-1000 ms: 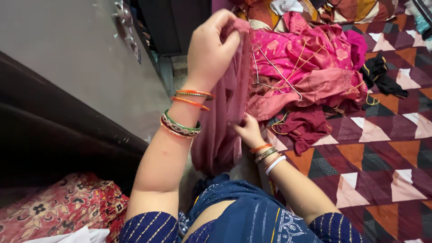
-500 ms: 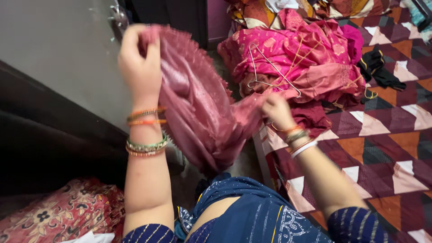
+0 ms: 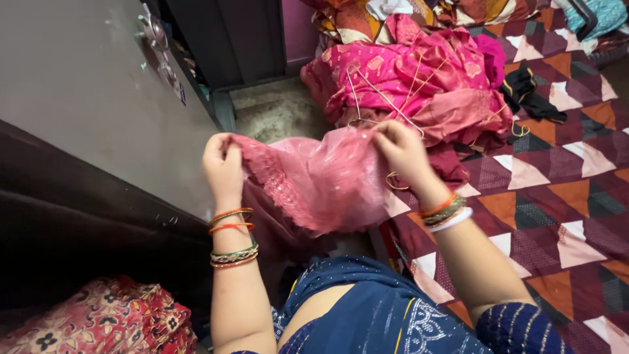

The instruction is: The person ties strings on a red blouse, folds the blouse, and places it into a closet before picking up a pink sari and folding it by hand on a bed.

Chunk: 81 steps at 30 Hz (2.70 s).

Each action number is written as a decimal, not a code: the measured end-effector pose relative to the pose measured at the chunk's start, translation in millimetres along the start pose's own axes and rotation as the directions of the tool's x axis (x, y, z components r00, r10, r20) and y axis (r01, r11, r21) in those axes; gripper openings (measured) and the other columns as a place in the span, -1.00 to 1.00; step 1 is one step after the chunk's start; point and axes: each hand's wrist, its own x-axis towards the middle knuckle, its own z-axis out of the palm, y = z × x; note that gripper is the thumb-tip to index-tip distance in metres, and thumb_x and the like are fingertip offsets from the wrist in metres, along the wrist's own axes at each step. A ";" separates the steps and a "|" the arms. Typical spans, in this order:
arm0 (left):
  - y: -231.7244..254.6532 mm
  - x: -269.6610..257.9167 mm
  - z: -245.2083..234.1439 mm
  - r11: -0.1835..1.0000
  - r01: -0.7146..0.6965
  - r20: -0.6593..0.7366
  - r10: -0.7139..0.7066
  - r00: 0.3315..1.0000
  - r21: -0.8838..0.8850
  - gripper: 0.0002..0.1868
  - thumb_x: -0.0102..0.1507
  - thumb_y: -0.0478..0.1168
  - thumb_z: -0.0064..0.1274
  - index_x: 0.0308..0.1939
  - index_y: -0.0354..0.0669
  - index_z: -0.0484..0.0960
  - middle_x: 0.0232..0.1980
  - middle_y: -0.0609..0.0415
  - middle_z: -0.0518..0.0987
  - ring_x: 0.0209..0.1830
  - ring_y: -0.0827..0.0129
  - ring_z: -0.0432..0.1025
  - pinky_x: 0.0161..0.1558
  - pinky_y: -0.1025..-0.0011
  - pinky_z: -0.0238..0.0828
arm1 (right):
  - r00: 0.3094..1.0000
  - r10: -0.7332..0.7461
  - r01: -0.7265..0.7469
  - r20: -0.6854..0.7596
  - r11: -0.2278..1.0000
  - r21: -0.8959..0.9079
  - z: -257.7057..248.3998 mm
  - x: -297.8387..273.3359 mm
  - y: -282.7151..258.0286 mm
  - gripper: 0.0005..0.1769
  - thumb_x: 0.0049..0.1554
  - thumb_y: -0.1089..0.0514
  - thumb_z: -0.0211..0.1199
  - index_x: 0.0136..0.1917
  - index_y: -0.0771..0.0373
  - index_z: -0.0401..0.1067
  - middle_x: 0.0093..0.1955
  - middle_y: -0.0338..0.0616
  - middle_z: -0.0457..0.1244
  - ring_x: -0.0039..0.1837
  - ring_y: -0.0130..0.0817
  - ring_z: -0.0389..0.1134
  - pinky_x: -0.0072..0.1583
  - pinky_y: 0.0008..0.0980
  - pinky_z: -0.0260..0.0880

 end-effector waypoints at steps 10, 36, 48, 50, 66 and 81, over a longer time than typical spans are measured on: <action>87.2 -62.0 94.6 0.966 -0.035 0.662 -0.149 0.735 0.256 -0.42 0.12 -0.05 0.34 0.14 -0.17 0.50 -0.20 0.02 0.67 -0.28 0.36 0.54 -0.18 0.37 0.50 | 0.996 0.016 -0.046 0.086 0.933 0.357 76.4 -29.1 -7.5 -0.82 0.21 0.27 0.27 0.08 0.33 0.39 -0.06 -0.22 0.38 -0.04 -0.59 0.42 -0.01 -0.58 0.43; 130.4 -29.2 168.4 0.984 0.020 0.446 0.063 0.893 -0.180 -0.81 0.34 -0.18 0.17 -0.27 -0.17 0.54 -0.40 0.36 0.46 -0.37 0.78 0.30 -0.34 0.65 0.29 | 0.969 0.131 -0.243 0.208 0.631 0.737 73.7 -53.5 104.2 -0.32 0.02 0.30 0.41 0.37 0.34 0.25 0.27 -0.13 0.34 0.27 -0.34 0.38 0.30 -0.30 0.38; 176.5 7.8 170.1 0.845 0.019 0.389 0.227 0.893 -0.535 -0.85 0.45 -0.20 0.13 -0.10 -0.20 0.55 -0.21 0.34 0.47 -0.21 0.71 0.26 -0.15 0.68 0.18 | 0.952 0.131 -0.181 0.277 0.970 0.162 94.8 -81.5 162.1 -0.22 -0.11 0.23 0.53 0.34 0.28 0.28 0.16 -0.14 0.37 0.10 -0.40 0.44 0.06 -0.29 0.51; 179.1 16.8 157.5 0.872 -0.104 0.326 0.286 0.901 -0.478 -0.86 0.47 -0.20 0.08 -0.09 -0.20 0.56 -0.18 0.32 0.52 -0.19 0.70 0.32 -0.12 0.67 0.24 | 0.921 0.284 -0.347 0.266 0.910 0.226 98.5 -94.5 181.4 0.13 -0.20 0.22 0.55 0.49 0.13 -0.05 0.18 -0.38 0.28 0.02 -0.50 0.41 -0.04 -0.36 0.52; 120.5 61.4 7.9 0.954 -0.300 -0.265 0.284 0.922 -0.023 -0.82 0.53 -0.24 0.12 -0.11 -0.26 0.51 -0.15 0.24 0.44 -0.14 0.60 0.31 -0.01 0.56 0.33 | 0.998 0.063 -0.061 0.022 0.996 -0.063 -94.8 36.0 29.3 -0.83 0.18 0.17 0.21 -0.20 0.29 0.46 -0.24 -0.30 0.22 -0.19 -0.47 0.22 -0.15 -0.36 0.26; 119.6 -27.6 136.5 0.992 0.078 0.666 0.011 0.746 -0.103 -0.50 0.13 -0.30 0.34 0.10 -0.24 0.49 -0.12 0.20 0.60 -0.12 0.57 0.45 -0.10 0.53 0.44 | 0.937 -0.110 0.105 0.332 0.994 0.033 -30.5 22.4 -122.0 -0.85 0.20 0.15 0.35 -0.04 0.28 0.55 -0.26 -0.31 0.34 -0.18 -0.62 0.31 -0.13 -0.52 0.33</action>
